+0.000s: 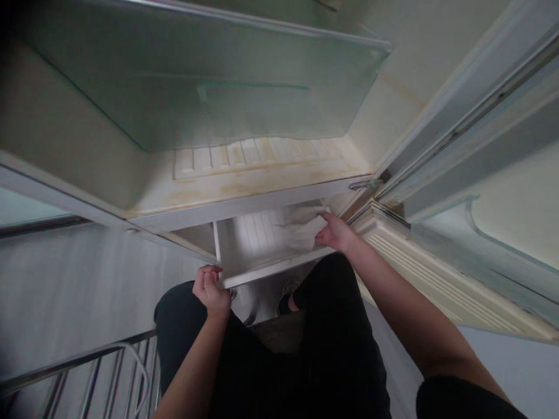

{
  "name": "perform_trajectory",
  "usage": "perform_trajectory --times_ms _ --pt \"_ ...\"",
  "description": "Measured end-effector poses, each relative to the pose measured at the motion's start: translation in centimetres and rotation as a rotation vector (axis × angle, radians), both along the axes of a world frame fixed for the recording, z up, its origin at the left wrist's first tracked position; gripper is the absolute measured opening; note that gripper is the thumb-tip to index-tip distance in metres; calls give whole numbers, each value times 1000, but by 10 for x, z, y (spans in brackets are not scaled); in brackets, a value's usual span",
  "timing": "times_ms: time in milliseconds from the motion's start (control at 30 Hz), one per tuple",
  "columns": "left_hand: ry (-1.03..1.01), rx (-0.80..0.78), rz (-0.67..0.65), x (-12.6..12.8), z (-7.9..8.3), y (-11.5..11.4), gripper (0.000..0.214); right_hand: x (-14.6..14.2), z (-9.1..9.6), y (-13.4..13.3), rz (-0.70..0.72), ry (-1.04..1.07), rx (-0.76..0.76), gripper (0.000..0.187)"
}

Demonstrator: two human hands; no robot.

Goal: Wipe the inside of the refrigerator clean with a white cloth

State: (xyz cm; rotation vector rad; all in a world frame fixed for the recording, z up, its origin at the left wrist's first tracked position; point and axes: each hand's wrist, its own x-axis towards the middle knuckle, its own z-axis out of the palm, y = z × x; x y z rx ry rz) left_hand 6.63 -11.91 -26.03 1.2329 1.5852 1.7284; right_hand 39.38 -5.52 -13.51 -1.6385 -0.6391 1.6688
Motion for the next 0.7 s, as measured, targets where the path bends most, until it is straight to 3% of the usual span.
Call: perform_trajectory --times_ms 133,200,267,333,400,467,533,600,700 --pt "-22 17 -10 1 1 1 32 4 8 -32 53 -485 530 31" --pt "-17 15 -5 1 2 1 33 8 8 -34 281 -755 750 37" --pt "-5 22 -2 1 3 1 34 14 5 -26 701 -973 859 42" --pt "-1 34 -7 1 2 0 34 19 1 -10 1170 -1198 853 41" --pt "-6 43 -19 0 1 0 34 24 -4 5 1413 -1399 718 37" --pt "-12 44 -24 -1 -1 0 33 26 -6 15 1442 -1594 589 31" --pt "-5 43 -21 -1 -2 0 33 27 -8 19 1383 -1710 548 29" --pt "7 43 -15 -1 -3 0 34 25 -12 20 1369 -1713 599 33" --pt "12 38 -12 -1 -2 0 34 22 -27 23 1531 -1576 676 41"
